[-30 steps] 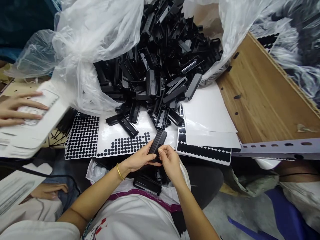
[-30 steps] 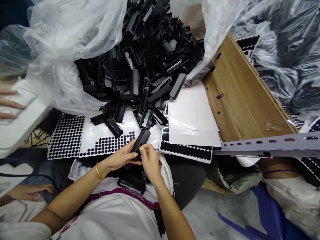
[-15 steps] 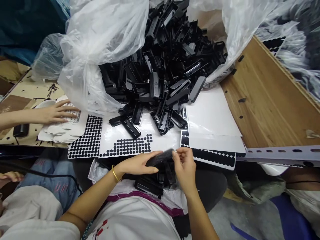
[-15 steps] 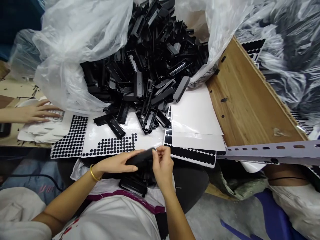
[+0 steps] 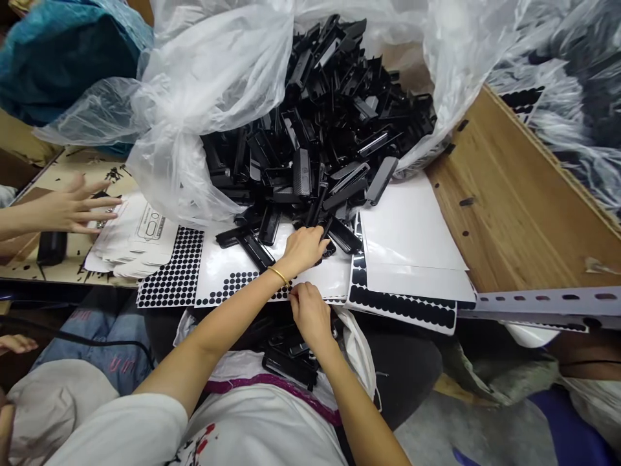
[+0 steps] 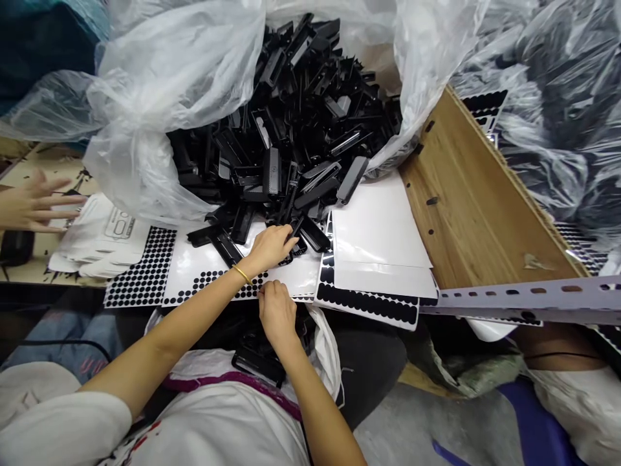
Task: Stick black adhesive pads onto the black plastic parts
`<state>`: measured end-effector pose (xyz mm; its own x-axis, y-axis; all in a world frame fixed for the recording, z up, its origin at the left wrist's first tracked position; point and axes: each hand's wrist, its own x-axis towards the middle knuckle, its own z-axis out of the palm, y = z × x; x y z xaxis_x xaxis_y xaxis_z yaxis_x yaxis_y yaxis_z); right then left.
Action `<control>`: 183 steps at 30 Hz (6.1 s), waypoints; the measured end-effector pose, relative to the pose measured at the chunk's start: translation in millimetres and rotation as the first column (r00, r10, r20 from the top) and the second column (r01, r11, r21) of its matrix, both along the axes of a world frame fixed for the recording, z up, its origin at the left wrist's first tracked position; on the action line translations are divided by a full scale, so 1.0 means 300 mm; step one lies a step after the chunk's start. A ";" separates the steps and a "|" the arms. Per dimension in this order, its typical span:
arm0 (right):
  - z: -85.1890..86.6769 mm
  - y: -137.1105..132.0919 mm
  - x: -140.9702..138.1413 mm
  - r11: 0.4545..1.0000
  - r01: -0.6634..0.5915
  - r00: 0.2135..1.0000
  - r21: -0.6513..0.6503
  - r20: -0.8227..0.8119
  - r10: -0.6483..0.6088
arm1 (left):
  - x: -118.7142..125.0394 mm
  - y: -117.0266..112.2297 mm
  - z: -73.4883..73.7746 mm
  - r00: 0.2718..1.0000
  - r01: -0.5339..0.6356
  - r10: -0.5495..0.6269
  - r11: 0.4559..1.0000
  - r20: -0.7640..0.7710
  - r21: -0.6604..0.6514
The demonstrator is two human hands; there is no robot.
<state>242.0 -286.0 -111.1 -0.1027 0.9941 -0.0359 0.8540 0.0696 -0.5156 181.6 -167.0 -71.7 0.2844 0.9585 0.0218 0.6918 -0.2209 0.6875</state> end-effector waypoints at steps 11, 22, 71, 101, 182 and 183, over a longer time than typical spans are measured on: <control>0.002 0.003 0.036 0.996 0.003 0.967 -0.088 -0.252 -0.025 | -0.205 -0.222 -0.058 0.484 0.063 0.475 0.818 0.735 -0.571; 0.073 -0.008 0.080 0.945 0.214 0.514 -0.249 -0.794 -0.326 | -0.160 -0.327 -0.056 0.223 0.416 0.669 0.593 0.709 -0.690; 0.039 -0.139 0.390 0.963 0.018 0.947 0.268 0.304 -0.102 | 0.030 -0.296 -0.178 0.394 0.555 0.567 0.480 0.723 -0.679; 0.139 -0.044 0.197 0.945 0.134 0.741 -0.297 -0.603 -0.295 | -0.138 -0.376 -0.044 0.577 0.484 0.479 0.452 0.662 -0.749; 0.031 -0.042 0.160 0.905 0.423 0.796 0.043 -0.494 -0.349 | -0.164 -0.336 -0.032 0.514 0.317 0.496 0.649 0.700 -0.692; 0.035 -0.051 0.185 0.884 0.466 0.762 0.030 -0.522 -0.384 | -0.165 -0.336 -0.031 0.510 0.336 0.502 0.632 0.699 -0.699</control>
<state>297.5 -301.4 -100.6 0.3693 0.9278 0.0528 0.4513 -0.1294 -0.8829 132.0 -267.9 -81.0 0.4498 0.7610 -0.4675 -0.2661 0.6138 0.7433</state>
